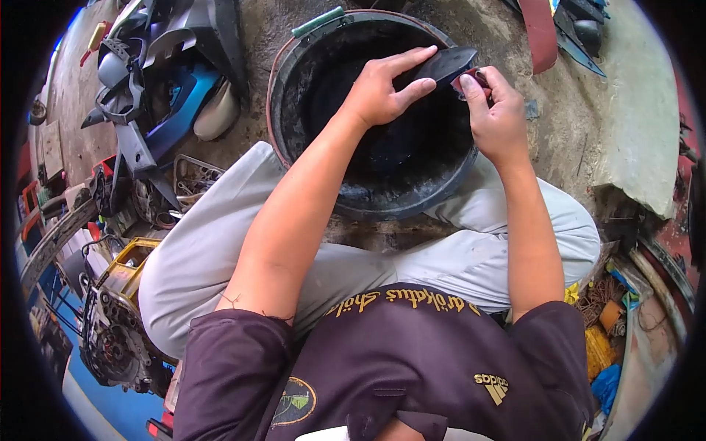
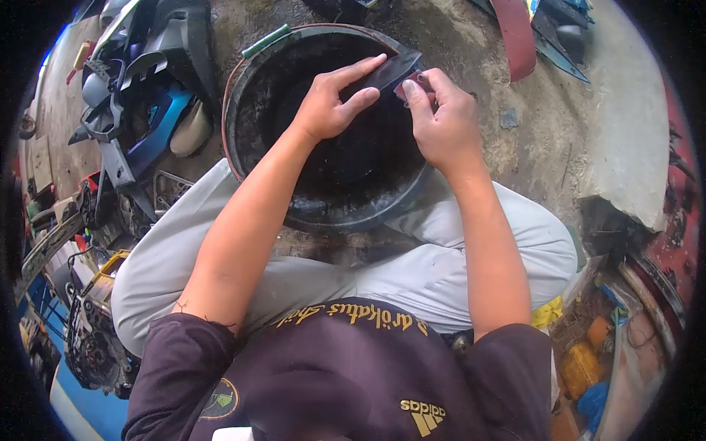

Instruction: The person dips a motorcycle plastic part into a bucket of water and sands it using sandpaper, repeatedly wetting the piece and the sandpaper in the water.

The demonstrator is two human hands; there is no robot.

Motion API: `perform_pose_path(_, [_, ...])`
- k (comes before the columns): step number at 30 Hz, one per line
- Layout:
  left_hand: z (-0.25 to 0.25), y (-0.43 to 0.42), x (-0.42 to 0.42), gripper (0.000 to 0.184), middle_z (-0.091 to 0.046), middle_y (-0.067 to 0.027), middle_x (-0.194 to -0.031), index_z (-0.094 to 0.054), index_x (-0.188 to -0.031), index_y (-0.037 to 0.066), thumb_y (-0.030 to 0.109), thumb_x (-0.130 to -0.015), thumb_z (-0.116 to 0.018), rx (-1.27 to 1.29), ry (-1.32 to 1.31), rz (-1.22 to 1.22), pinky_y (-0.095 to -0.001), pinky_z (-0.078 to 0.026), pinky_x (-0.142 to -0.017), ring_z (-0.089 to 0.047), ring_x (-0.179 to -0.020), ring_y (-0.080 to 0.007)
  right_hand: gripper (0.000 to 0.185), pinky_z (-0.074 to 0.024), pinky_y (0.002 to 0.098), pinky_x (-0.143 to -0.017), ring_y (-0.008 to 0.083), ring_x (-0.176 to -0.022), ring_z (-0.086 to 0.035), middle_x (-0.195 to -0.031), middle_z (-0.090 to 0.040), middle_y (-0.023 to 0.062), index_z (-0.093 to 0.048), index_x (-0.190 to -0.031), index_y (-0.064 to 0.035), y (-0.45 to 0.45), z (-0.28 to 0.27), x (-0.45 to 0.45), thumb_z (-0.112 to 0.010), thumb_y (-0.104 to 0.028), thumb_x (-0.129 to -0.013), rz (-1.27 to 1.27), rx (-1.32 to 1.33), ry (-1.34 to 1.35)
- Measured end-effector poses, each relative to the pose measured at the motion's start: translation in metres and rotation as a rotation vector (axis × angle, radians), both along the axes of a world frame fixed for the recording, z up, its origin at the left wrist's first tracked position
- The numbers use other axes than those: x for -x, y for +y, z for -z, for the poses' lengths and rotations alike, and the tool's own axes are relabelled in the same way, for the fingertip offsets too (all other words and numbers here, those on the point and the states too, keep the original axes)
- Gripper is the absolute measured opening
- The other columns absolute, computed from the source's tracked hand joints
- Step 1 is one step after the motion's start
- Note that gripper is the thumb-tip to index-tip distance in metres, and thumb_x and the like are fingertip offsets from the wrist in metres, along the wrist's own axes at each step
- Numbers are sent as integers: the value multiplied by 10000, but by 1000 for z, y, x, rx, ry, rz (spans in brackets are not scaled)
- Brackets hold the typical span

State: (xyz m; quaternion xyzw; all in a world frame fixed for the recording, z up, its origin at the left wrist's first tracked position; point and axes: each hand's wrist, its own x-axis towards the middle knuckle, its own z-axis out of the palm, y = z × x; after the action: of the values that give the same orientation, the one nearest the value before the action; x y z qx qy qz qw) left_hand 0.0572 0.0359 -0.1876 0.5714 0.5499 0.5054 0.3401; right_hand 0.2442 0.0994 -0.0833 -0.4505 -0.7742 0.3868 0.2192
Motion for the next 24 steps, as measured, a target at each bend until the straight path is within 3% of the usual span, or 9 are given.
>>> perform_pose_path(7, [1,3,3,533,-661,-194,-1361,-656,-1371,97,324,-899,-750,-25,-14,-1,-421,-471,-1104,-631,-1277,-357,127,-536,354,-645,248,-690,-712,-828,-739,157,-696,-956,-14,-1,4,8,-672,-138,-967,-26,-144,-38])
perform_pose_path(11, [0,5,3,555,-660,-196,-1361,-654,-1370,83,321,-882,-772,-19,16,-7,-417,-475,-1100,-634,-1275,-351,132,-524,346,-632,230,-680,-711,-800,-732,147,-696,-949,-16,5,3,10,-683,-146,-966,47,-38,-13])
perform_pose_path(16, [3,3,5,605,-646,-198,-1381,-646,-1379,82,336,-851,-799,-19,37,20,-416,-472,-1105,-624,-1286,-359,145,-519,347,-636,227,-682,-707,-781,-723,144,-693,-941,-16,1,1,8,-682,-157,-971,42,-105,-29])
perform_pose_path(21, [4,1,3,779,-603,-217,-1422,-576,-1431,50,384,-782,-847,-73,145,48,-426,-473,-1106,-600,-1285,-396,146,-516,342,-640,216,-684,-703,-779,-721,138,-705,-969,-24,9,7,2,-683,-169,-969,54,-23,-26])
perform_pose_path(24, [5,2,9,744,-603,-219,-1421,-573,-1435,52,363,-808,-824,-27,118,85,-423,-469,-1110,-592,-1293,-399,148,-510,331,-635,187,-666,-681,-775,-721,129,-716,-984,-28,7,12,1,-678,-171,-972,-44,0,10])
